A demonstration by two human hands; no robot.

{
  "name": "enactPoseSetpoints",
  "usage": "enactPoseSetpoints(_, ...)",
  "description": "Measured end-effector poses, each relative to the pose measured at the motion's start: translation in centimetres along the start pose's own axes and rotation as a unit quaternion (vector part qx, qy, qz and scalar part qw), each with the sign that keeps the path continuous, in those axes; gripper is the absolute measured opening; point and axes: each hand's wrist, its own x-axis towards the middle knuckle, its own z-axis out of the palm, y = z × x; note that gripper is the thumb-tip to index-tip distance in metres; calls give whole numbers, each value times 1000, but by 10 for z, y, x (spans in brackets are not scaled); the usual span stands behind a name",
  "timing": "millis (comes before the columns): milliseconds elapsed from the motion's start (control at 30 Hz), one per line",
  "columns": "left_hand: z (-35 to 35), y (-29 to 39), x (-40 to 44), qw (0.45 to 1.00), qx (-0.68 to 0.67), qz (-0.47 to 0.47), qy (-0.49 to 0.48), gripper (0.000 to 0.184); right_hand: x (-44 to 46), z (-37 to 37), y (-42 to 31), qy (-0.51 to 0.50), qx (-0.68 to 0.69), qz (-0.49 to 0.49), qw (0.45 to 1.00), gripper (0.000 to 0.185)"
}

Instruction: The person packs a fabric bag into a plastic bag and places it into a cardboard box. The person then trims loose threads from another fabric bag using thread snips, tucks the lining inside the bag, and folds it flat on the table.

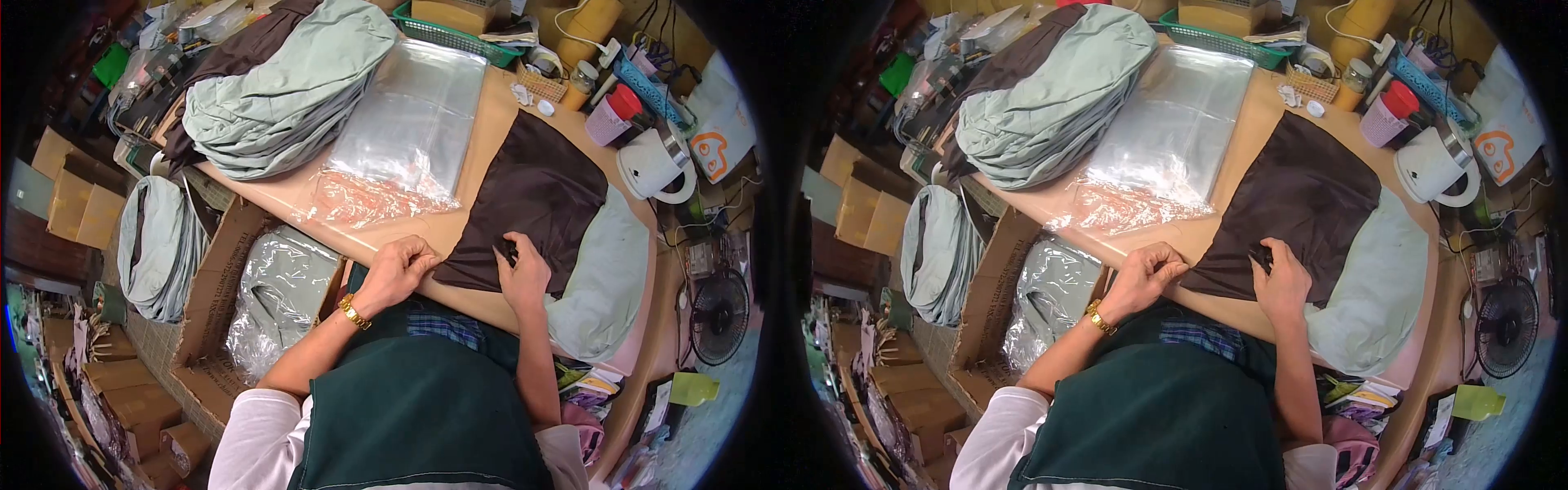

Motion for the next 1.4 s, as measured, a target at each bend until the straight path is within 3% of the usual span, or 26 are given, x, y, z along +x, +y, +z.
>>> enactPoseSetpoints(67, 2, 0, 0, 1000, -23, -15, -13, 20, 1, -4, -6, -17, -6, 18, 1000, 27)
enactPoseSetpoints(133, 4, -1, -1, 980, -197, -28, -22, 23, 4, -10, -11, -31, -16, 46, 998, 30)
enactPoseSetpoints(200, -1, -1, -3, 977, -203, -55, -41, 23, 3, -12, -15, -47, -23, 71, 996, 32)
enactPoseSetpoints(267, -3, 1, -3, 973, -210, -82, -56, 24, 4, -13, -18, -13, 43, 0, 999, 31)
enactPoseSetpoints(467, 0, 11, -8, 984, -163, -73, 4, 29, -3, -28, -82, -65, -8, -142, 988, 22)
enactPoseSetpoints(567, -4, 22, -10, 994, -94, -54, 26, 28, 0, -26, -96, -82, -15, -164, 983, 25)
enactPoseSetpoints(633, -8, 35, -11, 995, 81, -8, 49, 24, 3, -22, -101, -74, -6, -172, 982, 27)
enactPoseSetpoints(833, -6, 37, -13, 973, 195, 75, 94, 20, 5, -10, -103, -68, -18, -180, 981, 29)
enactPoseSetpoints(1000, -13, 35, -13, 978, 170, 60, 107, 20, 6, -5, -96, -59, -18, -164, 985, 30)
enactPoseSetpoints(1167, -16, 26, -14, 981, 154, 43, 112, 22, 4, -17, -105, -112, 36, -130, 984, 30)
enactPoseSetpoints(1233, -22, 28, -17, 990, 91, -59, 89, 24, 5, -11, -98, -93, 39, -116, 988, 29)
enactPoseSetpoints(1267, -29, 21, -18, 990, 91, -59, 88, 24, 7, -6, -93, -73, 43, -104, 991, 29)
enactPoseSetpoints(1333, -45, 14, -16, 974, 4, 13, 226, 13, 13, -4, -75, -52, 11, -60, 997, 41)
enactPoseSetpoints(1367, -51, 25, -16, 945, 111, 119, 285, 24, 17, -4, -65, -37, -15, -41, 998, 43)
enactPoseSetpoints(1400, -49, 19, -17, 945, 112, 117, 285, 24, 18, -2, -56, -23, -42, -21, 999, 45)
